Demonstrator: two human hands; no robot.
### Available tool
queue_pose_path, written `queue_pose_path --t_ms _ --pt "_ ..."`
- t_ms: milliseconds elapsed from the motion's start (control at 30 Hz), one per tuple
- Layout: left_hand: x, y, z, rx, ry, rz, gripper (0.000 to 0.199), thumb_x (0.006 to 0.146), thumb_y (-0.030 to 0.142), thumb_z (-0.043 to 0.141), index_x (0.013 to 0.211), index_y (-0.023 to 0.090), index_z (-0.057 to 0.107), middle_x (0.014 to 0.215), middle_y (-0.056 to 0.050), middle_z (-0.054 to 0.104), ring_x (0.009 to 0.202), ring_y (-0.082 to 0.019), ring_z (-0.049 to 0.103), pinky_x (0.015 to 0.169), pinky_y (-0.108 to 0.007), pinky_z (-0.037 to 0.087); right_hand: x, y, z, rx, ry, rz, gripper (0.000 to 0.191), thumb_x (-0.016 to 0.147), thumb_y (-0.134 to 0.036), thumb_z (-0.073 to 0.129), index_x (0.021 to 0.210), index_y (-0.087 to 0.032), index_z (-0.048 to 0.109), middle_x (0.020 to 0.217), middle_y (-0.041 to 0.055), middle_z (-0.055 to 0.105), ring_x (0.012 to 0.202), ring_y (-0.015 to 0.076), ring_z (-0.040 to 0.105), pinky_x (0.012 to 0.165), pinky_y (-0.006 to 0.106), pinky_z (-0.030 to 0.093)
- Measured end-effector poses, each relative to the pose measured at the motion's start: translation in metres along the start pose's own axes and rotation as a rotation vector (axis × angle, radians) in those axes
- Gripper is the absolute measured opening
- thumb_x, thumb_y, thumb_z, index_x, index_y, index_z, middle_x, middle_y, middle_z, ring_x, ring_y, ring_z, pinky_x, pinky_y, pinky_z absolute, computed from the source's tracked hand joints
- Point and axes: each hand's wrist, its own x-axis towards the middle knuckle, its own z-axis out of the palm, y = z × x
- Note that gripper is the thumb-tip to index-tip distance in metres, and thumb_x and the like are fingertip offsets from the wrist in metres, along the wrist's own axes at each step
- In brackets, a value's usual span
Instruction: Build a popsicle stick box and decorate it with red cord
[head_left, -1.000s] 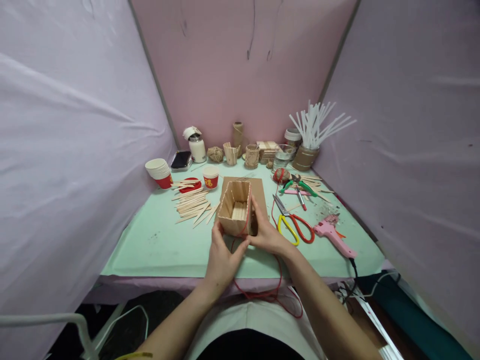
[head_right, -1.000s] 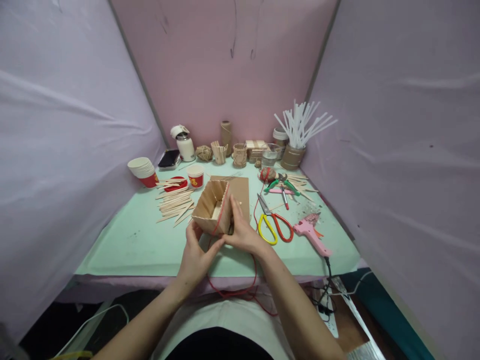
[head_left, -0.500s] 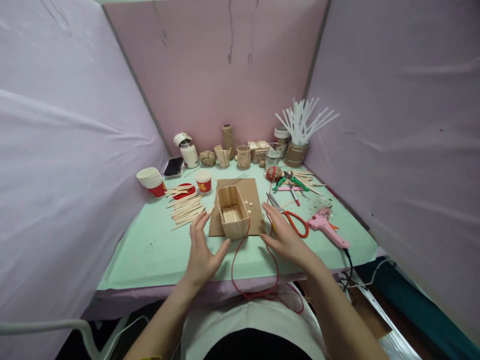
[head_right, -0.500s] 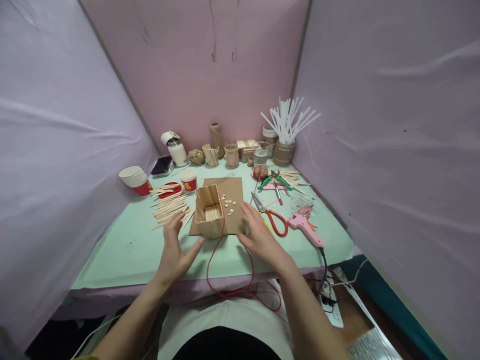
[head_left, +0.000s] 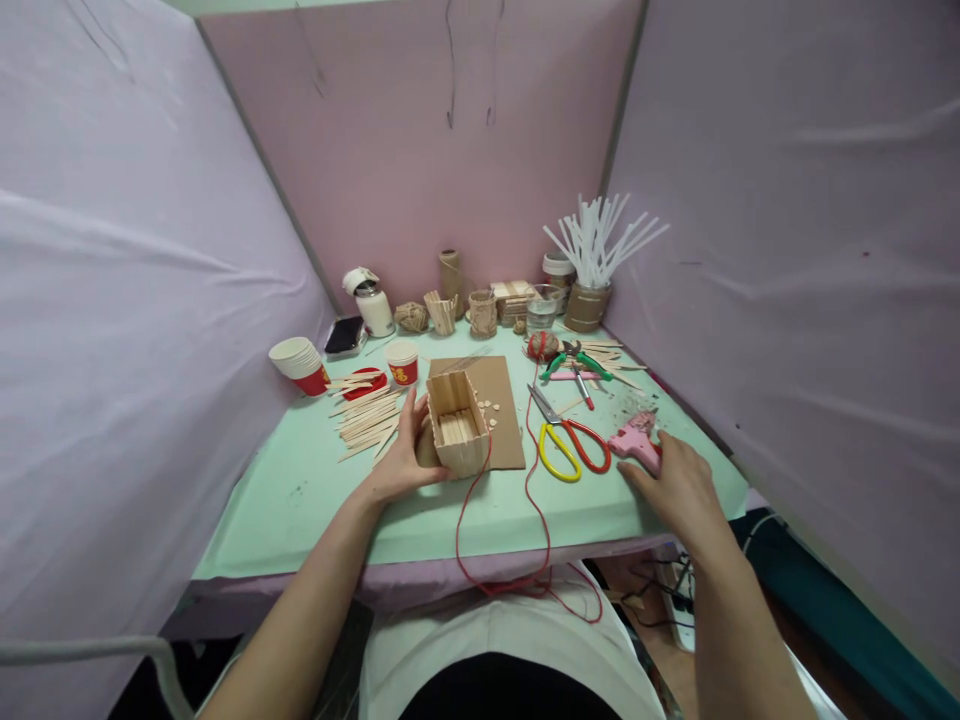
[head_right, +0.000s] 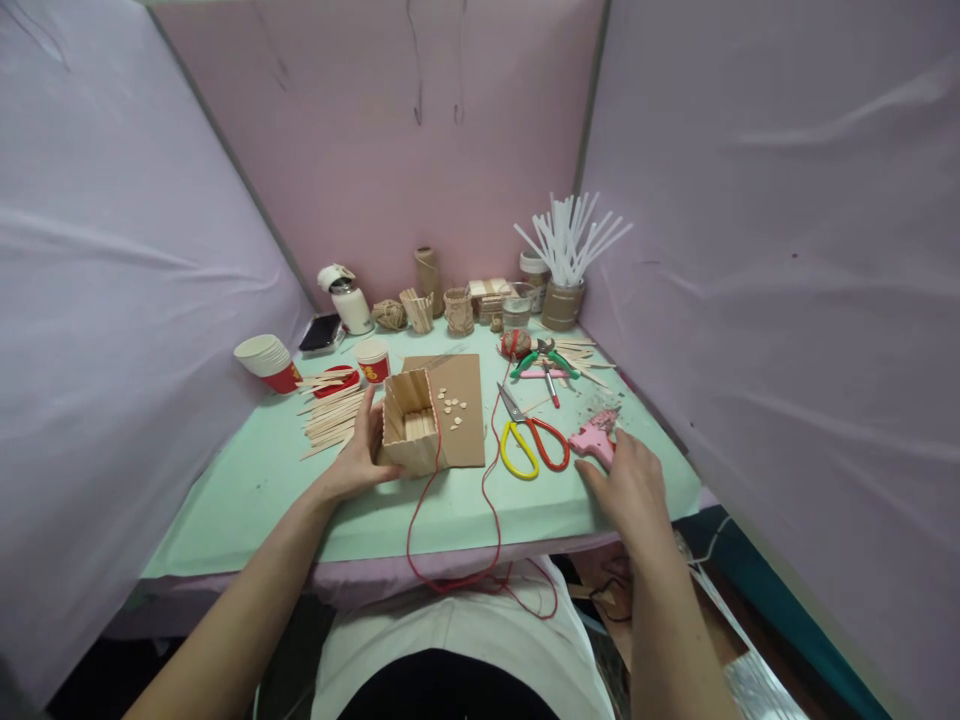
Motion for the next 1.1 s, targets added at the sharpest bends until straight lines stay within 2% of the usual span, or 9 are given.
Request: queue_pose_path --t_ms 100,300,533,667,767,867,1000,1100 --pt "0.001 0.003 0.002 -0.027 -0.077 0.017 0.138 0.056 0.034 0.087 0.149 0.036 -0.016 0.160 -0.015 0.011 0.145 -0.030 0.023 0.114 -0.050 0.024 -0.001 -0.008 -0.003 -0.061 -0.037 0.040 0.060 0.079 -0.047 0.058 0.121 -0.004 0.054 0.104 0.0219 0.065 0.098 0.0357 0.058 0.086 0.046 0.044" --pt "0.003 0.009 0.010 -0.015 -0.034 -0.044 0.144 0.053 0.040 0.088 0.148 0.031 -0.019 0.159 -0.018 0.011 0.144 -0.032 0.025 0.115 -0.052 0.022 -0.004 -0.011 -0.005 -0.128 -0.036 0.121 0.056 0.082 -0.051 0.055 0.119 -0.008 0.059 0.105 0.0215 0.063 0.098 0.0365 0.056 0.079 0.045 0.044" --pt "0.003 0.011 0.011 -0.013 -0.011 -0.052 0.139 0.053 0.036 0.088 0.151 0.030 -0.012 0.156 -0.019 0.022 0.140 -0.034 0.033 0.112 -0.053 0.028 -0.002 -0.022 -0.019 -0.132 -0.103 0.203 0.054 0.086 -0.050 0.050 0.120 -0.008 0.060 0.107 0.0233 0.062 0.096 0.0396 0.057 0.074 0.046 0.045" --pt "0.003 0.005 0.009 0.028 -0.039 -0.042 0.139 0.056 0.037 0.086 0.150 0.029 -0.017 0.158 -0.018 0.014 0.144 -0.032 0.026 0.115 -0.051 0.023 -0.003 -0.023 -0.021 -0.131 -0.108 0.193 0.049 0.090 -0.043 0.043 0.120 -0.008 0.061 0.107 0.0228 0.062 0.097 0.0389 0.057 0.075 0.046 0.046" --pt "0.003 0.003 0.007 0.023 -0.064 -0.028 0.139 0.058 0.036 0.085 0.148 0.030 -0.021 0.159 -0.018 0.011 0.145 -0.031 0.023 0.116 -0.049 0.022 -0.004 -0.019 -0.017 -0.085 -0.056 0.181 0.048 0.090 -0.043 0.042 0.117 -0.008 0.062 0.104 0.0224 0.063 0.095 0.0385 0.057 0.076 0.048 0.046" --pt "0.003 0.003 0.006 0.021 -0.072 -0.033 0.139 0.058 0.036 0.085 0.148 0.030 -0.021 0.160 -0.017 0.008 0.146 -0.031 0.020 0.116 -0.050 0.022 -0.005 -0.015 -0.017 0.069 0.059 0.171 0.049 0.088 -0.043 0.041 0.115 -0.007 0.062 0.102 0.0224 0.062 0.097 0.0370 0.056 0.083 0.050 0.045" --pt "0.006 0.006 0.005 0.024 -0.088 -0.036 0.140 0.056 0.036 0.086 0.149 0.028 -0.018 0.159 -0.018 0.012 0.145 -0.033 0.020 0.116 -0.051 0.021 -0.009 -0.022 -0.026 0.476 0.217 0.245 0.053 0.085 -0.051 0.047 0.117 -0.011 0.061 0.109 0.0187 0.062 0.102 0.0318 0.056 0.091 0.049 0.045" --pt "0.007 0.010 0.005 0.012 -0.096 -0.026 0.139 0.056 0.036 0.086 0.150 0.027 -0.017 0.159 -0.018 0.015 0.145 -0.033 0.021 0.116 -0.049 0.021 -0.014 -0.039 -0.037 0.955 0.174 0.384 0.051 0.080 -0.058 0.058 0.111 -0.019 0.064 0.105 0.0109 0.066 0.089 0.0241 0.061 0.082 0.041 0.051"
